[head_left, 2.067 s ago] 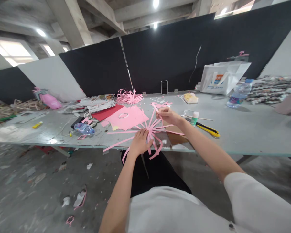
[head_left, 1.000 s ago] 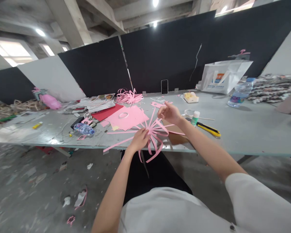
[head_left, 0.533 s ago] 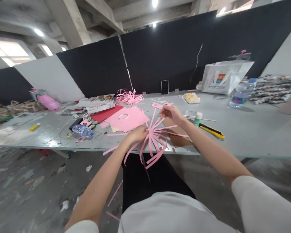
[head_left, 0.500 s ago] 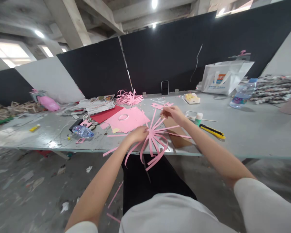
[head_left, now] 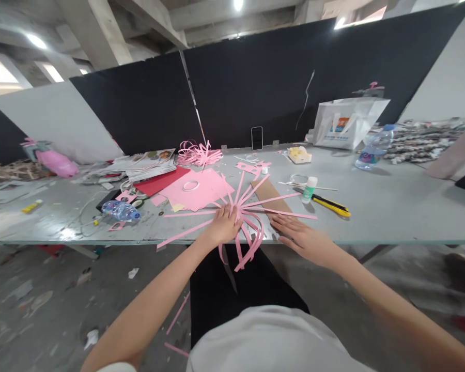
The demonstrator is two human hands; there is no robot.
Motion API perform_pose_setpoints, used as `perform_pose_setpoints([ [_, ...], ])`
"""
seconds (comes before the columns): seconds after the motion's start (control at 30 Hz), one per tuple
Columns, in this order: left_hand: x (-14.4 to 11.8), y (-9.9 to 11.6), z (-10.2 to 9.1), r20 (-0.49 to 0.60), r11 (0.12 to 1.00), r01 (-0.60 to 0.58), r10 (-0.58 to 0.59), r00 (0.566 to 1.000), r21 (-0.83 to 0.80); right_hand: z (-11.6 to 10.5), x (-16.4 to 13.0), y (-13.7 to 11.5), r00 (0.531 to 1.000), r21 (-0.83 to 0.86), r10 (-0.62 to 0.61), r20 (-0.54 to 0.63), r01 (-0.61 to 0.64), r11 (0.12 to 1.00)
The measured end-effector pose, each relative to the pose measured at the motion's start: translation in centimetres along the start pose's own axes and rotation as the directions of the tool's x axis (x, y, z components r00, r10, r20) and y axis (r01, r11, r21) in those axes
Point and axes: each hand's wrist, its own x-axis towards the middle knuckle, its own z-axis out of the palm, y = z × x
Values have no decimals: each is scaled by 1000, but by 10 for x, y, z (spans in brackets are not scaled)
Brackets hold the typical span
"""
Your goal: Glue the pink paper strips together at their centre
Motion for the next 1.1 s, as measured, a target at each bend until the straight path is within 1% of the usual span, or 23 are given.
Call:
perform_pose_setpoints([
  [0.07, 0, -2, 1, 60, 1000, 29, -29, 998, 5, 6, -3, 6, 1000, -36, 21, -19, -22, 999],
  [0.13, 0, -4, 0, 64, 1000, 28, -27, 998, -6, 8, -7, 9, 998, -63, 49, -40, -52, 997],
  [0.33, 1, -10, -7, 68, 999, -35, 35, 997, -4, 7, -25, 7, 991, -108, 102, -87, -111, 988],
  [0.47, 5, -13, -9, 60, 997, -74, 74, 995, -11, 5, -32, 9, 988, -121, 132, -78, -140, 983],
  [0.57, 8, -13, -10, 63, 998, -68, 68, 996, -8, 4, -33, 9, 987, -117, 150, -61, -156, 981],
  [0.67, 11, -12, -12, 89, 999, -53, 53, 995, -3, 5, -32, 11, 986, -112, 158, -48, -163, 980],
  [0.73, 11, -11, -12, 101, 999, -49, 49, 994, -2, 6, -31, 14, 983, -111, 175, -53, -180, 977],
  [0.83, 10, -11, -11, 76, 999, -41, 40, 996, 5, 8, -29, 26, 977, -119, 197, -84, -206, 971],
  [0.93, 6, -8, -14, 67, 1000, -30, 30, 997, 5, 10, -29, 38, 975, -140, 189, -119, -205, 969],
  [1.03, -1, -3, -19, 127, 1000, -9, 7, 992, 13, 8, -31, 43, 977, -164, 177, -116, -195, 967],
  [1.1, -6, 1, -23, 175, 999, 4, -9, 985, 32, 1, -32, 39, 981, -183, 176, -87, -189, 965],
])
